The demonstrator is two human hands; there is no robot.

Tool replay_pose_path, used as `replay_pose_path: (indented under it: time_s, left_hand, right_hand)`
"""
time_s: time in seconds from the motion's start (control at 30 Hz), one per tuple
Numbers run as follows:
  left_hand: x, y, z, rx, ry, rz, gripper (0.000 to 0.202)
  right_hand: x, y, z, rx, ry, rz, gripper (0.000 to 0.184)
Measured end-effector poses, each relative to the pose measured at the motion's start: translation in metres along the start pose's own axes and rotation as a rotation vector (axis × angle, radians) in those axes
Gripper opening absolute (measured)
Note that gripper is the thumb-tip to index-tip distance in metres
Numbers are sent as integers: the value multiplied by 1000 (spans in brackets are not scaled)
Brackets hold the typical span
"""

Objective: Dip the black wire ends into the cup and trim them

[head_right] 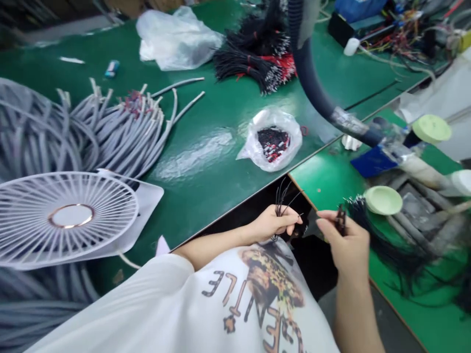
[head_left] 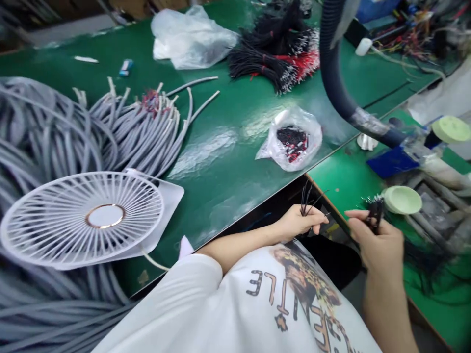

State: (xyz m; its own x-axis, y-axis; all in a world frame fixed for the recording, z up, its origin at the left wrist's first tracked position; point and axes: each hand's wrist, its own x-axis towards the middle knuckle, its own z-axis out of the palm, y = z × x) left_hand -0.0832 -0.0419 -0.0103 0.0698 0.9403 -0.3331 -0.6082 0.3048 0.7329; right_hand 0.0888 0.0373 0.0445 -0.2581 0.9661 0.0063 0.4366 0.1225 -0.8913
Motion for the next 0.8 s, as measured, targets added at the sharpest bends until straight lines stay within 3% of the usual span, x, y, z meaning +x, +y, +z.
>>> replay_pose_path:
  time_s: [0.07,0.17,0.37,0.57,0.8]
  left_hand:
    - [2,-3,11,45,-44,-15,43]
    - [7,-10,25,134,-115,-42,43]
    - [14,-14,44,317,-261,-114,48]
    - [21,-12,50,449,-336,-173,55]
    - [25,-14,48,395,-382,-189,59]
  right_hand:
    - [-15,16,3,44,-37,82,21]
    - [-26,26,3,111,-53,78,16]
    - [-27,34,-16,465,110,189,12]
    - [-13,35,-27,680,103,345,26]
    - [-9,37,-27,659,120,250,12]
